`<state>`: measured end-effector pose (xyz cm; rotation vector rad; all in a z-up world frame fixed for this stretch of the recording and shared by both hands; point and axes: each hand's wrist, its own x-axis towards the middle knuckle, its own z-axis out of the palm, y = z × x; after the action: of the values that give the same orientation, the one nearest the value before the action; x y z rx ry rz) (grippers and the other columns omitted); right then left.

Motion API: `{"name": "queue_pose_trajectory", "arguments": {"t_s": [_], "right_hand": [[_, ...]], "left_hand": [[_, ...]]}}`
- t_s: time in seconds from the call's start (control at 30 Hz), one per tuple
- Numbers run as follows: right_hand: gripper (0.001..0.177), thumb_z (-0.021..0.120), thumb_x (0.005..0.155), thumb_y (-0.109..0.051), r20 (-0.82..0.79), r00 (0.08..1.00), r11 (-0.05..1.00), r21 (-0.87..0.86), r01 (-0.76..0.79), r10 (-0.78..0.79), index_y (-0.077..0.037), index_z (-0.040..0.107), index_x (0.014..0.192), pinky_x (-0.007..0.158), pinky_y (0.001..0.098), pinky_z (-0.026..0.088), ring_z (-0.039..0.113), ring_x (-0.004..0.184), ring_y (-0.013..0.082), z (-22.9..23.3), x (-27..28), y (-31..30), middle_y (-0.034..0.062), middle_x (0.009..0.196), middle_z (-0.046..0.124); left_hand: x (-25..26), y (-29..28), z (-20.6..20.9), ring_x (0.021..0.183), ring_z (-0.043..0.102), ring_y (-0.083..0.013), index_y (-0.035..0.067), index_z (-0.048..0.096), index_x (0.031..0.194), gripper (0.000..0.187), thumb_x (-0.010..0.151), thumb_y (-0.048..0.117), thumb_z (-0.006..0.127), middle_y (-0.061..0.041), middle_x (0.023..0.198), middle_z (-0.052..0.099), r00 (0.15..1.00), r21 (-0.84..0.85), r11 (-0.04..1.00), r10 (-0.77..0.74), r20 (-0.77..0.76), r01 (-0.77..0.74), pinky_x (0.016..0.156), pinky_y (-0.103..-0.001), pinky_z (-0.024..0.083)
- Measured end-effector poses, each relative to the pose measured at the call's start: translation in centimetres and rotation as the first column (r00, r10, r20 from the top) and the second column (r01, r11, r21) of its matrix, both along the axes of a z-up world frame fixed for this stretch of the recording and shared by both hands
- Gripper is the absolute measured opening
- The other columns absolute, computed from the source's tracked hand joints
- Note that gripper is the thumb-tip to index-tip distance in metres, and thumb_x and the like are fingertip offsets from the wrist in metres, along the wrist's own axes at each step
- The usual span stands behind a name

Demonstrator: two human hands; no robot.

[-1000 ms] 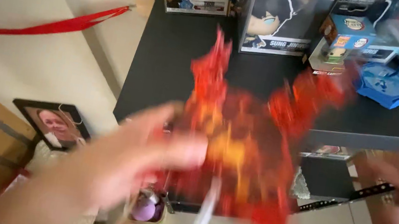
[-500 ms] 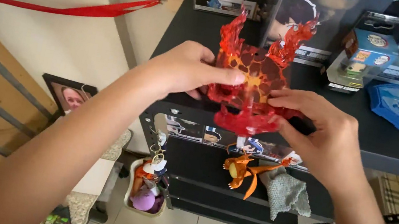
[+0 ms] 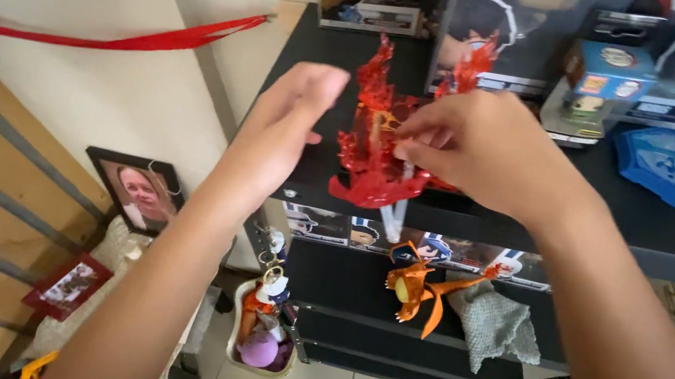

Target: Dusting and arranging collectible action figures and boxes on a shelving unit.

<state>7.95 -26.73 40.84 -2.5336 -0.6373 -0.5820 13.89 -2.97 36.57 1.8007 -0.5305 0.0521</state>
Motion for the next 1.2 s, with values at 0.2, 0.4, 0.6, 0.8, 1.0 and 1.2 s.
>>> {"name": "queue_pose_trajectory", "arguments": {"t_s": [0.2, 0.4, 0.6, 0.8, 1.0, 1.2], "right_hand": [[0.023, 0.072, 0.086, -0.03, -0.143, 0.981, 0.971, -0.221, 0.094, -0.127, -0.012, 0.078, 0.1, 0.073, 0.0437, 0.055, 0.071, 0.082, 0.0313, 1.0, 0.4, 1.1, 0.0103, 0.088, 0.077], [0.022, 0.065, 0.094, -0.025, 0.055, 0.997, 0.949, -0.309, 0.067, -0.053, -0.004, 0.072, 0.096, 0.074, 0.0489, 0.053, 0.068, 0.088, 0.0387, -1.0, 1.9, -0.4, 0.0174, 0.09, 0.072], [0.021, 0.062, 0.104, -0.02, 0.179, 0.97, 0.972, -0.143, 0.188, -0.162, 0.0, 0.068, 0.104, 0.077, 0.0485, 0.053, 0.067, 0.088, 0.0374, -0.7, -2.8, -7.9, 0.0191, 0.095, 0.067], [0.018, 0.064, 0.107, -0.017, 0.388, 0.833, 0.827, -0.245, 0.507, -0.396, 0.0, 0.065, 0.102, 0.084, 0.049, 0.051, 0.063, 0.097, 0.0387, -5.9, -5.3, -10.0, 0.0174, 0.1, 0.065], [0.013, 0.066, 0.108, -0.013, 0.422, 0.801, 0.856, -0.1, 0.507, -0.425, -0.001, 0.063, 0.106, 0.086, 0.0476, 0.05, 0.059, 0.098, 0.0392, -7.8, -5.4, -10.2, 0.0173, 0.105, 0.064], [0.014, 0.071, 0.108, -0.009, 0.446, 0.796, 0.903, 0.075, 0.422, -0.409, 0.001, 0.062, 0.113, 0.092, 0.0452, 0.047, 0.057, 0.102, 0.0358, -7.2, -7.9, -9.2, 0.0159, 0.105, 0.061]], "left_hand": [[-1.5, 0.2, -3.0, 0.106, 0.058, -0.0105, 0.009, 0.067, 0.128, 0.039, 0.108, 0.041, 0.055, 0.0, 0.111, 0.062, 0.98, -0.161, 0.987, 0.035, 0.194, -0.004, 0.092, -0.028, 0.05], [-4.0, -0.4, -3.2, 0.113, 0.059, -0.0109, 0.005, 0.065, 0.127, 0.026, 0.112, 0.024, 0.055, -0.003, 0.124, 0.064, 0.907, -0.247, 0.963, 0.195, 0.374, -0.105, 0.1, -0.028, 0.047], [-9.2, -1.8, -8.8, 0.108, 0.056, -0.0103, 0.005, 0.055, 0.135, 0.029, 0.106, 0.011, 0.057, -0.006, 0.13, 0.056, 0.833, -0.442, 0.889, 0.331, 0.444, -0.119, 0.093, -0.025, 0.051], [-12.2, -6.2, -10.0, 0.1, 0.059, -0.0118, 0.002, 0.05, 0.14, 0.065, 0.084, 0.003, 0.083, -0.008, 0.129, 0.049, 0.833, -0.354, 0.924, 0.307, 0.46, -0.145, 0.08, -0.025, 0.052], [-11.3, -8.1, -9.5, 0.086, 0.061, -0.008, 0.001, 0.053, 0.14, 0.061, 0.088, 0.0, 0.084, -0.007, 0.13, 0.049, 0.834, -0.383, 0.919, 0.284, 0.473, -0.096, 0.07, -0.02, 0.052], [-10.3, -9.9, -11.2, 0.092, 0.063, -0.0115, 0.001, 0.054, 0.133, 0.03, 0.105, 0.0, 0.065, -0.013, 0.127, 0.06, 0.912, -0.517, 0.855, 0.235, 0.337, -0.029, 0.077, -0.022, 0.051]]}}
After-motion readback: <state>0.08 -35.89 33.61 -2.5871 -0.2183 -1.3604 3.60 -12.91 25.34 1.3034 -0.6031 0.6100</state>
